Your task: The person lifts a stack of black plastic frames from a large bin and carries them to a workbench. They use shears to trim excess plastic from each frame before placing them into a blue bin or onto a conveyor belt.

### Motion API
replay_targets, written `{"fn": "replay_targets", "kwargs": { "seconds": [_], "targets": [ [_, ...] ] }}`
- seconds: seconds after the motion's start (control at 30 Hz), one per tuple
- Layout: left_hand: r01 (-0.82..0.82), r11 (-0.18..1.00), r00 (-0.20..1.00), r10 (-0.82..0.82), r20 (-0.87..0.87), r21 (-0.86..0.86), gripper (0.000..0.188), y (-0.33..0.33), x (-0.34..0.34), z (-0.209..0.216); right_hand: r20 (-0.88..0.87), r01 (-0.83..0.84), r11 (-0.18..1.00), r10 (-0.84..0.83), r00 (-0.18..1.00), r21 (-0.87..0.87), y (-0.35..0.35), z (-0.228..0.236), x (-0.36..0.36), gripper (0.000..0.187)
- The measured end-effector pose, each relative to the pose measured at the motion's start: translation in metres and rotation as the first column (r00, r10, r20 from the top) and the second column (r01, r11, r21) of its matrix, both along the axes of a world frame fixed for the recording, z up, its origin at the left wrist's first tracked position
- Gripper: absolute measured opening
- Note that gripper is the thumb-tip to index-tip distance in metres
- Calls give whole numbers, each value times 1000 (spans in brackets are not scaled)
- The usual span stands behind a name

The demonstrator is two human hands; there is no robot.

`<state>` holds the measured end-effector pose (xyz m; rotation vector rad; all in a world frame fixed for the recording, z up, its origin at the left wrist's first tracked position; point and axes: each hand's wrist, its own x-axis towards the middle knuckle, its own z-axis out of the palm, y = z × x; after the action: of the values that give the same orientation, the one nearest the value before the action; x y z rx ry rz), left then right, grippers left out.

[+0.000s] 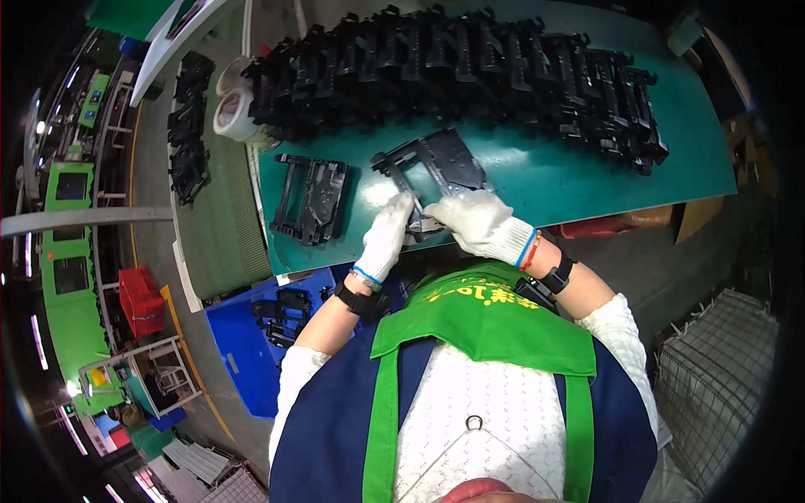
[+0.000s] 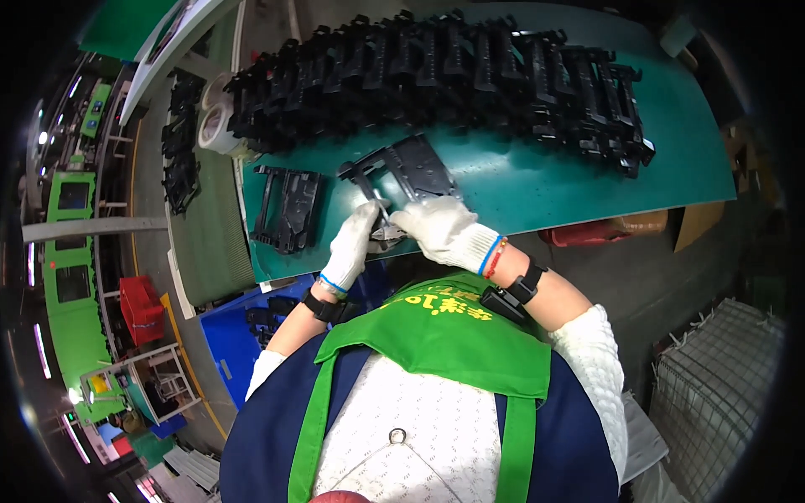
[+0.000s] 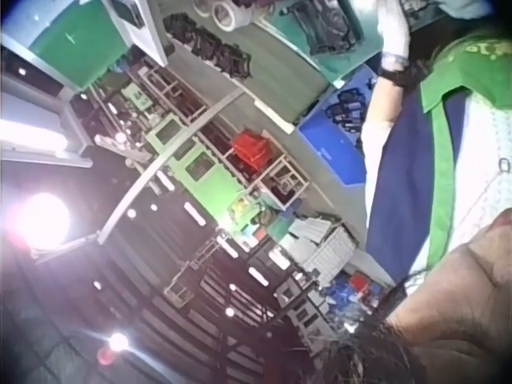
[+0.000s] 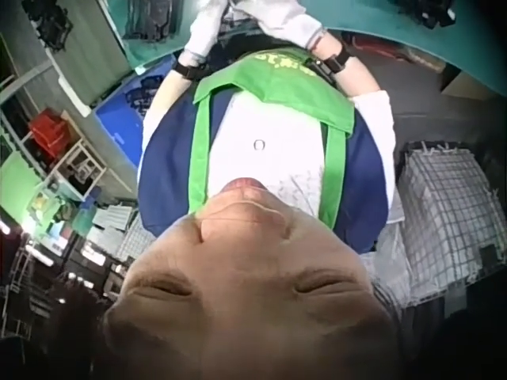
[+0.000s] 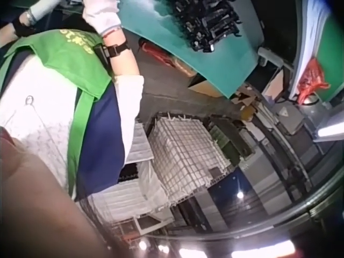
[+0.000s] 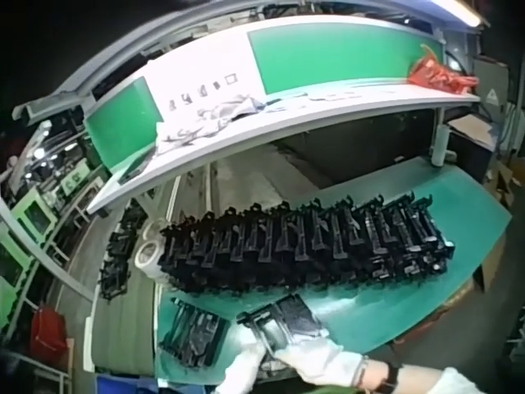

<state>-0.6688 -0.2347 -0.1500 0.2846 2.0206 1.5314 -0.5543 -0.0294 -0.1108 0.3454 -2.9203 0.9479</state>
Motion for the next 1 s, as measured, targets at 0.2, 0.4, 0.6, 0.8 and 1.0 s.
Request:
{"fn": "replay_targets", "kwargs": {
  "seconds": [0.2, 0.4, 0.6, 0.8, 1.0],
  "targets": [
    [-218, 826, 756, -195, -626, -520, 37, -71, -61, 62, 100, 29, 989, -15, 995, -145, 4, 7, 1, 40],
    [-354, 531, 668, -432, -605, -770, 59, -146, -142, 53, 124, 248, 836, -214, 969, -489, 7, 13, 31, 32],
    [137, 944, 959, -202, -198, -300, 76, -126, -137, 70, 387, 518, 393, -368, 846, -760, 31, 26, 77, 26],
    [394, 913, 914, -376, 152, -109, 83, -29, -51, 157, 373, 452, 108, -413, 831, -886, 78, 54, 164, 38],
    [807, 566, 554, -824, 118, 167, 87, 159, 51, 203, 312, 240, -222, -835, 454, -945, 143, 32, 305, 30]
  ]
}}
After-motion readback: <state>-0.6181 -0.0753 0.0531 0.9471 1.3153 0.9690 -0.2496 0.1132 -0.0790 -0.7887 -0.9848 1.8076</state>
